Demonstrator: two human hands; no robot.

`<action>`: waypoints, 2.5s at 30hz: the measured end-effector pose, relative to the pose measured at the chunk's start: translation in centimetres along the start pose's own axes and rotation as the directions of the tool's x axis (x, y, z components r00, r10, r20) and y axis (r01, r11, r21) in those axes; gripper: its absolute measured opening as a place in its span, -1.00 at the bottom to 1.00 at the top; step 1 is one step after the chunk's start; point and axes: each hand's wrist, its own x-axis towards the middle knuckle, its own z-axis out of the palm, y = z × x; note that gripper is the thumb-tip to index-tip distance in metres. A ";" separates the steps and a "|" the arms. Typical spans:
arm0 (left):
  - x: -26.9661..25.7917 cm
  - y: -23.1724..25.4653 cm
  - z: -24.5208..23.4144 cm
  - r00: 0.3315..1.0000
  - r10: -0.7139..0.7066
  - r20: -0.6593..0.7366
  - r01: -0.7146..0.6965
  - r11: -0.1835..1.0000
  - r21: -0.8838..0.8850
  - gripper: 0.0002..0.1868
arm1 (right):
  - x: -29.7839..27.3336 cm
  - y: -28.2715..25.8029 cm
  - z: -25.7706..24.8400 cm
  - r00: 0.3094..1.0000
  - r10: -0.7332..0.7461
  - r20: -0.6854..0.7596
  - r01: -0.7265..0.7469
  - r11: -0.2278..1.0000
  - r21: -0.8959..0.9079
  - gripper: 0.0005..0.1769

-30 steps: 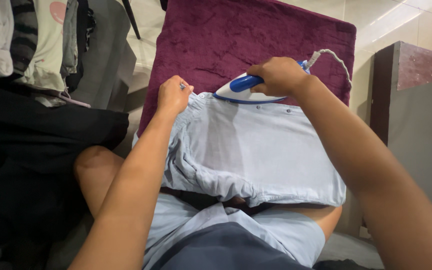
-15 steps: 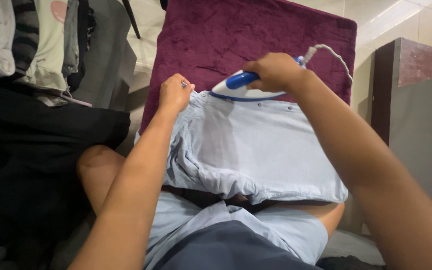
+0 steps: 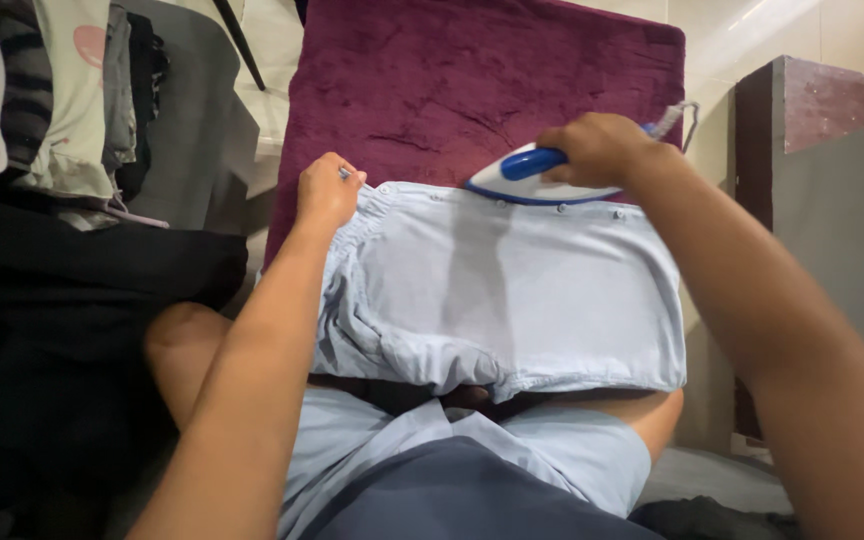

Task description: The person irons a light blue shirt laid out on a maroon mat on the floor. They use a handheld iron to smooth the fabric, adjusting the shirt's position and flipping it over to iron different sections.

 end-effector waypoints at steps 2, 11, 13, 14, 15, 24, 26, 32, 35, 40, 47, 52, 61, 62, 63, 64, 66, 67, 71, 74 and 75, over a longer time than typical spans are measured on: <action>0.1 -0.2 0.0 1.000 0.012 -0.003 -0.012 1.000 -0.001 -0.76 | -0.8 1.6 0.5 0.999 0.039 0.013 -0.040 0.999 0.007 -0.47; 0.0 -0.4 0.2 1.000 0.010 0.009 -0.010 1.000 0.012 -0.76 | -4.8 6.6 -0.4 0.978 0.143 -0.153 -0.132 0.988 0.084 -0.40; -0.2 0.3 -0.2 0.999 0.045 -0.005 -0.044 0.998 0.034 -0.75 | -5.5 6.8 -0.5 0.983 0.142 -0.116 -0.137 0.989 0.054 -0.40; -0.4 1.0 -0.3 0.998 0.059 -0.018 -0.057 0.996 0.071 -0.74 | -5.9 6.9 -0.5 0.985 0.142 -0.098 -0.139 0.990 0.038 -0.40; -0.7 1.8 -0.3 0.997 0.075 -0.031 -0.071 0.992 0.106 -0.72 | -6.3 6.9 -0.5 0.985 0.158 -0.076 -0.156 0.987 0.027 -0.39; -2.7 9.1 3.5 0.856 0.502 0.124 -0.503 0.753 0.425 -0.79 | -6.8 7.6 0.6 0.992 0.125 0.019 -0.124 0.992 -0.028 -0.42; -2.9 8.9 4.0 0.865 0.475 0.160 -0.494 0.753 0.435 -0.82 | -6.3 7.9 0.7 0.994 0.106 0.028 -0.105 0.994 -0.039 -0.41; -2.7 7.5 4.0 0.907 0.349 0.233 -0.415 0.833 0.365 -0.88 | -5.3 8.0 0.9 0.997 0.061 0.046 -0.058 0.996 -0.069 -0.47; -2.5 7.6 4.0 0.924 0.310 0.226 -0.375 0.852 0.365 -0.89 | -4.6 7.3 0.9 1.000 -0.008 -0.006 0.008 0.999 -0.053 -0.46; -2.3 7.6 4.0 0.926 0.278 0.256 -0.362 0.846 0.392 -0.86 | -3.2 4.5 1.2 0.994 0.093 0.053 -0.091 0.995 -0.043 -0.39; -2.4 7.1 2.2 0.898 0.370 0.237 -0.438 0.794 0.421 -0.80 | -2.6 3.6 0.9 0.997 0.064 0.051 -0.061 0.997 -0.048 -0.38; -2.6 4.6 -1.1 0.897 0.387 0.214 -0.442 0.787 0.431 -0.68 | -3.6 5.1 0.8 0.989 0.131 0.074 -0.129 0.991 -0.026 -0.38; -3.3 0.6 -2.1 0.907 0.415 0.073 -0.412 0.837 0.360 -0.75 | -2.6 4.5 1.7 0.995 0.079 0.062 -0.077 0.996 -0.048 -0.40; -3.3 0.4 -2.0 0.917 0.394 0.062 -0.389 0.851 0.354 -0.75 | -2.8 4.6 1.5 0.992 0.096 0.078 -0.092 0.995 -0.050 -0.40; -3.3 0.0 -2.0 0.927 0.371 0.048 -0.363 0.863 0.352 -0.75 | -3.1 4.7 1.4 0.992 0.111 0.067 -0.109 0.993 -0.037 -0.39; -3.2 -0.3 -2.0 0.937 0.348 0.035 -0.337 0.874 0.349 -0.74 | -3.5 5.0 1.3 0.990 0.127 0.056 -0.126 0.992 -0.023 -0.38; -3.1 -1.0 -1.9 0.933 0.360 0.021 -0.351 0.890 0.291 -0.74 | -3.9 5.0 1.3 0.989 0.137 0.051 -0.136 0.991 -0.016 -0.37; -3.1 -1.2 -1.6 0.930 0.366 0.014 -0.357 0.898 0.256 -0.74 | -3.9 5.1 1.3 0.990 0.130 0.056 -0.129 0.991 -0.028 -0.38; -2.6 -2.0 -1.1 0.936 0.353 0.003 -0.344 0.910 0.231 -0.74 | -3.0 4.3 1.3 0.993 0.096 0.063 -0.094 0.995 -0.031 -0.41; -2.4 -2.3 -1.0 0.939 0.342 0.012 -0.335 0.911 0.240 -0.74 | -1.8 3.3 1.3 0.999 0.048 0.005 -0.048 0.998 -0.032 -0.38; -2.3 -2.3 -1.0 0.940 0.340 0.016 -0.334 0.912 0.239 -0.74 | -1.8 3.2 1.3 0.999 0.040 0.008 -0.040 0.999 -0.034 -0.40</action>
